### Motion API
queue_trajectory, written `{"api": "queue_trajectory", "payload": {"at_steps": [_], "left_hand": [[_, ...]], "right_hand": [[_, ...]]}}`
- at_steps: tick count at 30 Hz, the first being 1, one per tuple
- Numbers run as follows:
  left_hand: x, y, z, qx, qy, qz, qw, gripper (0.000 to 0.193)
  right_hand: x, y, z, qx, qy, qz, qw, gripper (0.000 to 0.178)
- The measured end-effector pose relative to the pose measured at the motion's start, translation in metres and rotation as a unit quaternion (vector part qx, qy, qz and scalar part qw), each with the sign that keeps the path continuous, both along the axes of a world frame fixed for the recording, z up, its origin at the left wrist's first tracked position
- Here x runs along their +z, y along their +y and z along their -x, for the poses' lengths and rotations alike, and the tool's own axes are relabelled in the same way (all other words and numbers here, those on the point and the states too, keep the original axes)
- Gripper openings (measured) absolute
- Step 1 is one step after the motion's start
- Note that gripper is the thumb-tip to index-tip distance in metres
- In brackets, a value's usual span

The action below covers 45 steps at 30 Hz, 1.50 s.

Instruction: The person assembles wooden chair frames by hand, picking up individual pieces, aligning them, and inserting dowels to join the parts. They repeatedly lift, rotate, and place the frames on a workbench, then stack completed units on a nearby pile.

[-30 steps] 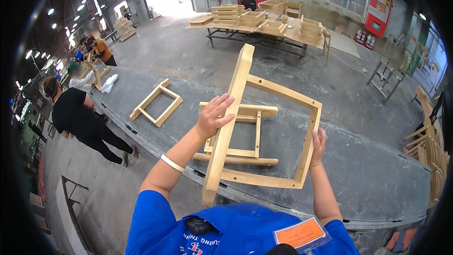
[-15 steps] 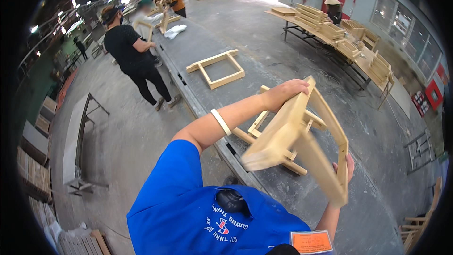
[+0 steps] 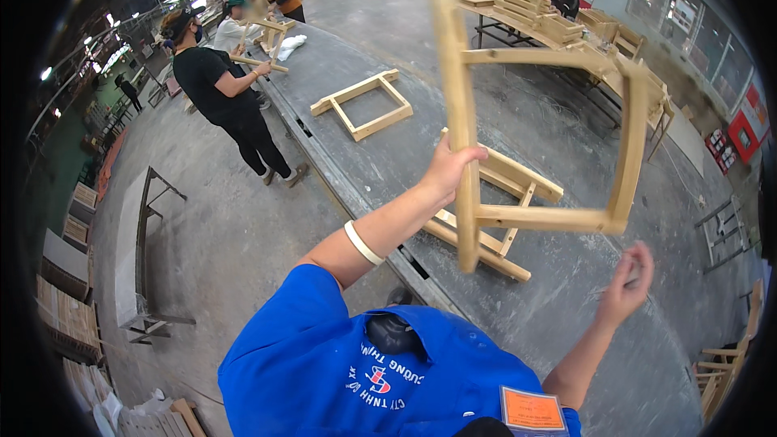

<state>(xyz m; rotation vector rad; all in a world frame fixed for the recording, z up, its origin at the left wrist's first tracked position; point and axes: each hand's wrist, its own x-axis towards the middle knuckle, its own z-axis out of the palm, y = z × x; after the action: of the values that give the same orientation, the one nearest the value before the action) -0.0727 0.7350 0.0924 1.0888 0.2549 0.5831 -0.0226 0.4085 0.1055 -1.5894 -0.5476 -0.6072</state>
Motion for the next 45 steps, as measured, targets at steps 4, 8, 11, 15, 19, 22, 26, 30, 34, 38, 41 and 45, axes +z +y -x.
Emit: {"api": "queue_trajectory", "payload": {"at_steps": [4,8,11,15,19,22,26,30,34,38,41,45], "left_hand": [[-0.015,-0.014,0.004,0.012,-0.023,0.171,0.985,0.034],[-0.027,-0.025,0.009,0.063,-0.068,0.210,0.973,0.025],[-0.032,-0.028,0.016,0.086,-0.076,0.197,0.974,0.024],[-0.036,-0.033,0.020,0.118,-0.086,0.168,0.975,0.023],[-0.039,-0.032,0.025,0.122,-0.071,0.184,0.973,0.024],[-0.040,-0.022,0.031,0.105,-0.068,0.217,0.968,0.021],[-0.041,-0.010,0.036,0.086,-0.065,0.246,0.963,0.019],[-0.041,-0.007,0.038,0.072,-0.049,0.261,0.961,0.020],[-0.041,-0.010,0.040,0.058,-0.051,0.248,0.966,0.024],[-0.035,-0.003,0.045,0.027,-0.048,0.261,0.964,0.031],[-0.029,0.009,0.048,-0.028,-0.071,0.276,0.958,0.037],[-0.024,0.023,0.050,-0.079,-0.099,0.263,0.956,0.045]], "right_hand": [[-0.023,0.058,0.054,0.151,0.009,0.276,0.949,0.031],[-0.039,0.086,0.066,0.136,0.015,0.355,0.925,0.041],[-0.045,0.095,0.068,0.103,-0.003,0.396,0.913,0.047],[-0.053,0.113,0.067,0.106,-0.045,0.413,0.903,0.047],[-0.062,0.119,0.062,0.138,-0.046,0.365,0.920,0.043],[-0.065,0.110,0.059,0.171,-0.079,0.340,0.921,0.044],[-0.063,0.100,0.060,0.206,-0.075,0.335,0.917,0.044],[-0.055,0.105,0.068,0.193,-0.083,0.362,0.908,0.047],[-0.048,0.109,0.068,0.204,-0.063,0.391,0.895,0.053],[-0.039,0.092,0.067,0.235,-0.059,0.422,0.874,0.054],[-0.031,0.079,0.066,0.284,-0.004,0.398,0.873,0.056],[-0.023,0.081,0.062,0.269,-0.024,0.285,0.920,0.066]]}}
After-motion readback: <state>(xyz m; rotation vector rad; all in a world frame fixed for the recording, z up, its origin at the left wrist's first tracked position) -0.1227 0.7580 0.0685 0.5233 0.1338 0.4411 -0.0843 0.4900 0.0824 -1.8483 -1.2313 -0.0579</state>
